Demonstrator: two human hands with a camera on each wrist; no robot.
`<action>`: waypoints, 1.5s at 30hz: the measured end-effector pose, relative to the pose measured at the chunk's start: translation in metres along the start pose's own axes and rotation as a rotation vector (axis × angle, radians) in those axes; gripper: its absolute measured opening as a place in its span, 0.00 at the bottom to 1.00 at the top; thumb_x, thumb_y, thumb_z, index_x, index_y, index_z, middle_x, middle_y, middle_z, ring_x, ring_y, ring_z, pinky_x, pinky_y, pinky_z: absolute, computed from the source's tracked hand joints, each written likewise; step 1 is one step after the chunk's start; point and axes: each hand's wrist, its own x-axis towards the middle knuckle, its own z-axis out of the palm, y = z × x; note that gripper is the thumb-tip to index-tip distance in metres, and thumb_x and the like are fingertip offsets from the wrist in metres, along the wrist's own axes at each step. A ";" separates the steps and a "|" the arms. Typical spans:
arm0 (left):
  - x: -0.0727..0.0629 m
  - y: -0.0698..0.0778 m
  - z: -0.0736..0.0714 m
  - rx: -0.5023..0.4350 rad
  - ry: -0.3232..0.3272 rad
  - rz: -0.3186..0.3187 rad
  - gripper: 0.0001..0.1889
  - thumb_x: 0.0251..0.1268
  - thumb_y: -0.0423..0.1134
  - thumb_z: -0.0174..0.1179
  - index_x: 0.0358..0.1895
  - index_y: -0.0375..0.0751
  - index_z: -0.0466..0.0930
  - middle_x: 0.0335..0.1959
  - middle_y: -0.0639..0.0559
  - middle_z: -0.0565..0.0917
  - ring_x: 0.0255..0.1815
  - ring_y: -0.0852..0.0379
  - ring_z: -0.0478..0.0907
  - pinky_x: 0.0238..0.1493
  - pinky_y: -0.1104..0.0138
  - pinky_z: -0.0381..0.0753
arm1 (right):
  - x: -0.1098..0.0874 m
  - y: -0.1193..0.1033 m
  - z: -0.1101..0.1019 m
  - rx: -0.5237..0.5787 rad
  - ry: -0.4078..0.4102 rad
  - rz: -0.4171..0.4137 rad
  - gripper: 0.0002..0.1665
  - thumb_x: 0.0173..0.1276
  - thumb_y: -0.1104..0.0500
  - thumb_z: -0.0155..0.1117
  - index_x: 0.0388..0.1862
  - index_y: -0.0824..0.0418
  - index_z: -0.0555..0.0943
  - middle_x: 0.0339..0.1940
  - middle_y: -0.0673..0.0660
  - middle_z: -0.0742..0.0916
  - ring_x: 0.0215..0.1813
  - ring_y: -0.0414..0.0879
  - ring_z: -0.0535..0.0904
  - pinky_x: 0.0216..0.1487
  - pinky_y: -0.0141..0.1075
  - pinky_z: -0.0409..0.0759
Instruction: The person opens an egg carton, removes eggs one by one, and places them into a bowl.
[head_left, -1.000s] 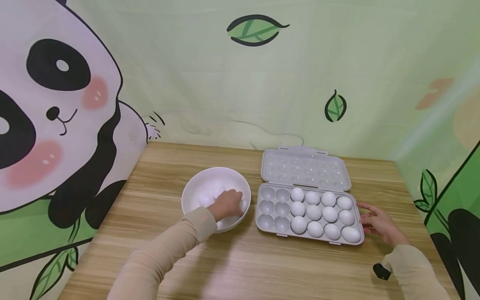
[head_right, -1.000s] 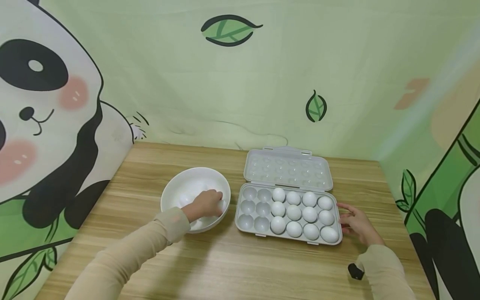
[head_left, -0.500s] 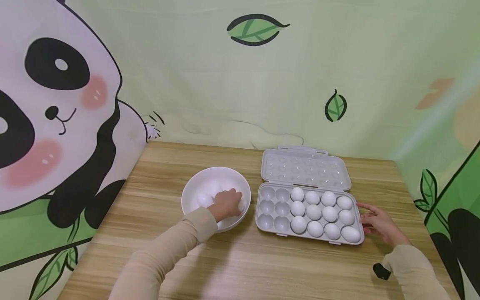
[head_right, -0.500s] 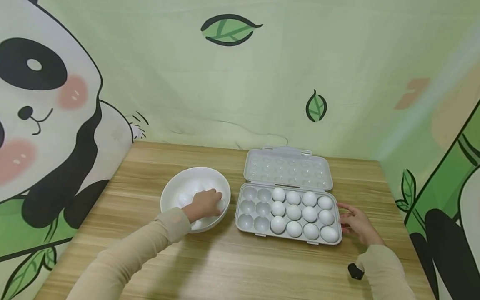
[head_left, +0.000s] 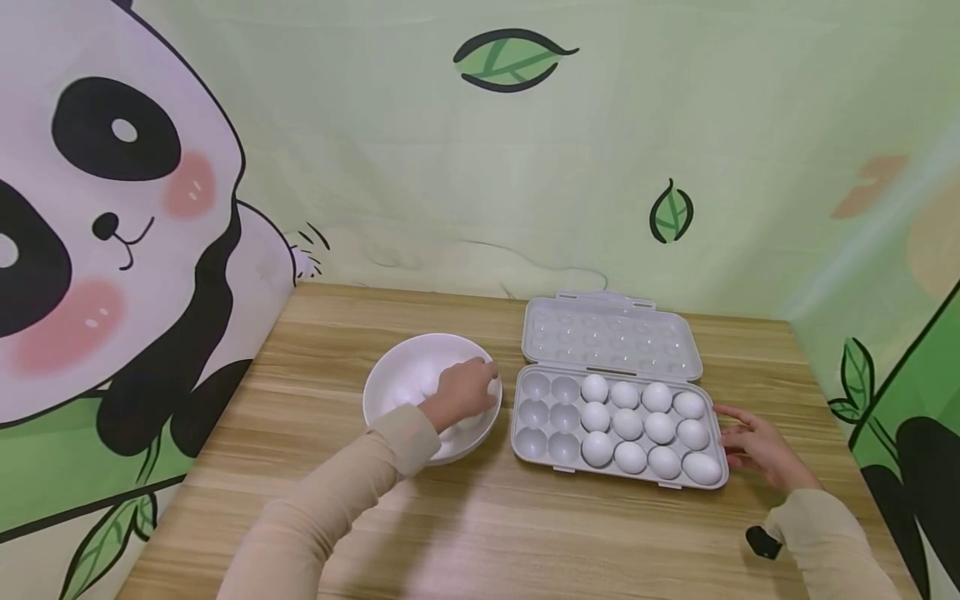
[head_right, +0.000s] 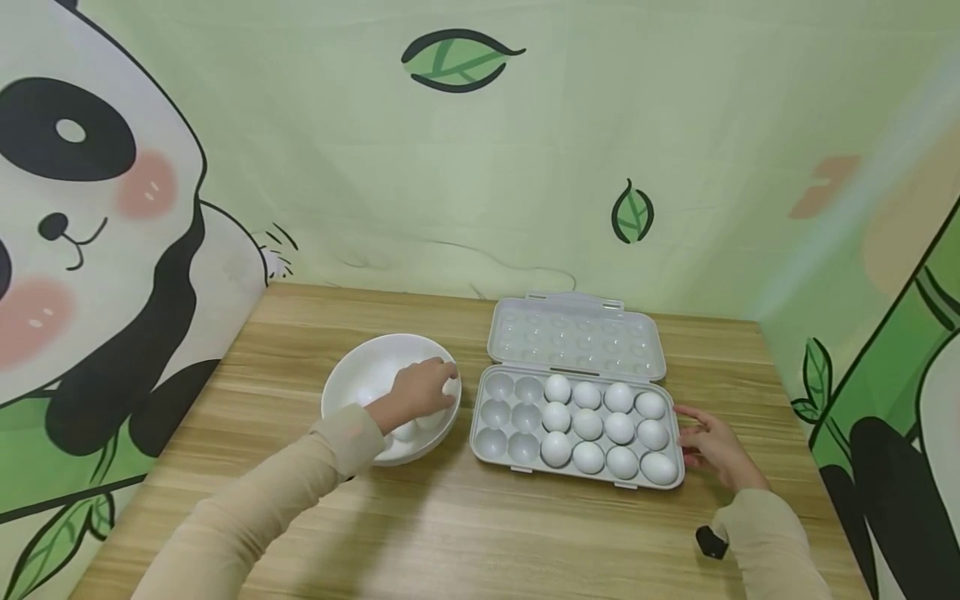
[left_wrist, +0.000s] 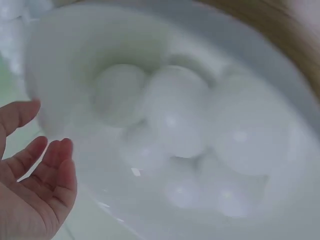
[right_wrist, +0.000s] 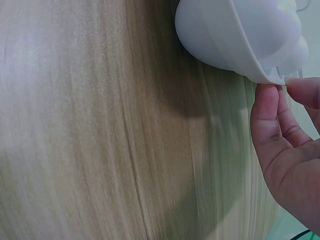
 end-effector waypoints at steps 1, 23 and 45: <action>0.001 0.004 -0.002 -0.015 0.015 -0.001 0.19 0.49 0.44 0.59 0.47 0.47 0.75 0.43 0.51 0.79 0.41 0.51 0.77 0.33 0.58 0.76 | 0.000 0.000 0.000 0.000 0.000 0.001 0.35 0.59 0.63 0.57 0.65 0.58 0.58 0.31 0.47 0.78 0.32 0.35 0.74 0.31 0.32 0.77; 0.003 0.099 0.031 -0.202 -0.036 0.161 0.19 0.47 0.48 0.61 0.44 0.47 0.76 0.37 0.55 0.80 0.35 0.61 0.75 0.30 0.71 0.71 | 0.004 0.001 0.000 -0.016 0.001 0.013 0.35 0.61 0.65 0.53 0.66 0.62 0.53 0.31 0.46 0.78 0.32 0.37 0.74 0.32 0.33 0.77; -0.001 0.137 0.095 -0.116 0.146 -0.038 0.23 0.38 0.62 0.62 0.34 0.50 0.77 0.34 0.55 0.73 0.34 0.57 0.74 0.29 0.61 0.71 | 0.003 0.004 -0.001 0.038 -0.009 -0.017 0.32 0.60 0.66 0.54 0.64 0.56 0.60 0.30 0.45 0.78 0.32 0.35 0.74 0.32 0.33 0.77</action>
